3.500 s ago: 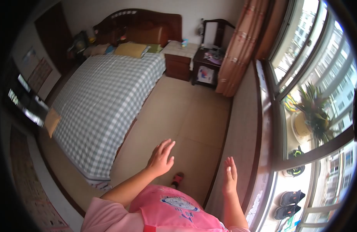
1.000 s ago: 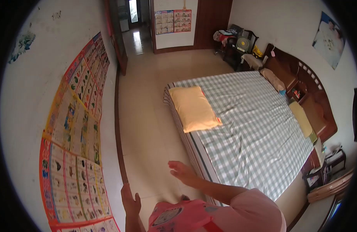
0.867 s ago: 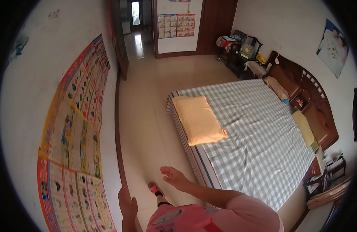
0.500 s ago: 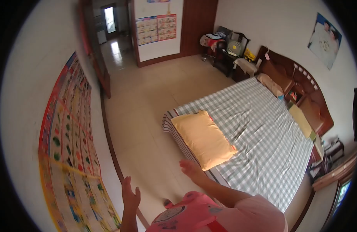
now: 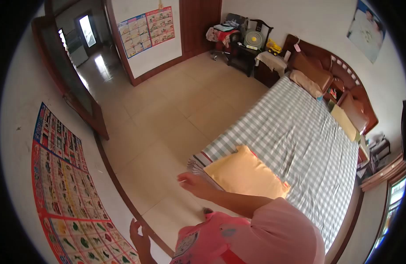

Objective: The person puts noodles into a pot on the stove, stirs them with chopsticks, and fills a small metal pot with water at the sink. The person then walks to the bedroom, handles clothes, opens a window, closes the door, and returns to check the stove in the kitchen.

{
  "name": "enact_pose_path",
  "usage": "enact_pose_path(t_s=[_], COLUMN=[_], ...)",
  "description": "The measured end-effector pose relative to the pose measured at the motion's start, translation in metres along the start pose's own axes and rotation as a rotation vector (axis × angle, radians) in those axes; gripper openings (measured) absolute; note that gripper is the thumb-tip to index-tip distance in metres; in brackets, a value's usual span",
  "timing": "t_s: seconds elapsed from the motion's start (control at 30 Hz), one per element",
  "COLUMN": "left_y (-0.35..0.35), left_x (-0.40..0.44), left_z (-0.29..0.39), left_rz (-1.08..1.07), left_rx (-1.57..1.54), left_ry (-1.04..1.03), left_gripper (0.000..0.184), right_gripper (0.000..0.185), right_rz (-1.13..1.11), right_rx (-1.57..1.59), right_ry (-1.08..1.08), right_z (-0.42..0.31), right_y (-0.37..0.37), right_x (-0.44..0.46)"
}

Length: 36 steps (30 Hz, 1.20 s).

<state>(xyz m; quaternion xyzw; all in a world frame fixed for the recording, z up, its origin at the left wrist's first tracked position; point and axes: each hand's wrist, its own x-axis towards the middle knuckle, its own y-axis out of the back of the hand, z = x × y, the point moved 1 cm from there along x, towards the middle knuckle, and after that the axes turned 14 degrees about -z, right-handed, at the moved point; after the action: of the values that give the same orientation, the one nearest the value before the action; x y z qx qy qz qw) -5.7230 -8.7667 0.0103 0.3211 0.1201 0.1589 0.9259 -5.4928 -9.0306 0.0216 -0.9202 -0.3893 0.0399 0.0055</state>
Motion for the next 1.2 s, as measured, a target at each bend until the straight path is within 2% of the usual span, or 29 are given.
enact_pose_path(t_s=[0.1, 0.17, 0.23, 0.3, 0.37, 0.43, 0.47, 0.5, 0.53, 0.67, 0.8, 0.87, 1.0, 1.13, 1.17, 1.2], left_y=[0.031, 0.051, 0.076, 0.109, 0.133, 0.158, 0.169, 0.182, 0.196, 0.239, 0.269, 0.294, 0.357, 0.417, 0.436, 0.449], left_x=[0.086, 0.149, 0.228, 0.315, 0.407, 0.501, 0.548, 0.597, 0.639, 0.799, 0.951, 1.031, 1.152, 1.265, 1.292, 1.315], left_z=[-0.021, -0.053, -0.069, -0.075, -0.085, -0.074, -0.066, -0.053, -0.039, -0.013, -0.029, -0.043, -0.061, -0.099, -0.104, -0.115], left_rz=[0.107, 0.124, 0.121, 0.068, 0.107, 0.060, 0.053, 0.043, 0.018, -0.053, 0.013, 0.071, 0.170, 0.280, 0.299, 0.312], left_rx=[-0.052, -0.107, -0.070, 0.097, 0.057, 0.051, 0.050, 0.062, 0.065, 0.033, 0.113, 0.243, 0.208, 0.155, 0.221, 0.287], left_ry=[0.130, -0.018, -0.005, 0.009, -0.062, -0.113, -0.184, -0.254, -0.260, -0.263, -0.258, -0.261, -0.158, -0.059, -0.046, -0.035], left_gripper=[0.050, 0.049, 0.048, 0.046, 0.045, 0.043, 0.043, 0.043, 0.043, 0.042, 0.042, 0.043, 0.046, 0.048, 0.049, 0.050], right_gripper=[0.029, 0.029, 0.029, 0.030, 0.030, 0.031, 0.031, 0.032, 0.033, 0.033, 0.031, 0.030, 0.027, 0.025, 0.025, 0.023], right_rz=[-0.067, -0.121, -0.117, -0.081, -0.075, -0.003, -0.034, 0.036, 0.106, 0.148, 0.134, 0.048, -0.277, -0.556, -0.572, -0.631], right_rx=[-0.013, 0.069, 0.120, 0.166, 0.139, 0.188, 0.183, 0.177, 0.176, 0.180, 0.224, 0.206, 0.187, -0.016, -0.018, -0.158], right_ry=[0.092, 0.134, 0.127, 0.100, 0.093, -0.052, -0.063, -0.036, 0.004, -0.080, -0.107, -0.097, -0.060, -0.009, -0.016, 0.027], right_z=[0.005, 0.013, 0.014, 0.012, -0.003, -0.023, -0.033, -0.047, -0.057, -0.044, -0.038, -0.046, -0.055, -0.083, -0.097, -0.114], right_y=[-0.005, -0.006, 0.000, 0.008, 0.018, 0.039, 0.047, 0.055, 0.064, 0.108, 0.155, 0.175, 0.168, 0.132, 0.122, 0.112], right_x=[0.135, 0.219, 0.299, 0.368, 0.442, 0.494, 0.519, 0.549, 0.578, 0.680, 0.823, 0.922, 1.101, 1.279, 1.318, 1.352])
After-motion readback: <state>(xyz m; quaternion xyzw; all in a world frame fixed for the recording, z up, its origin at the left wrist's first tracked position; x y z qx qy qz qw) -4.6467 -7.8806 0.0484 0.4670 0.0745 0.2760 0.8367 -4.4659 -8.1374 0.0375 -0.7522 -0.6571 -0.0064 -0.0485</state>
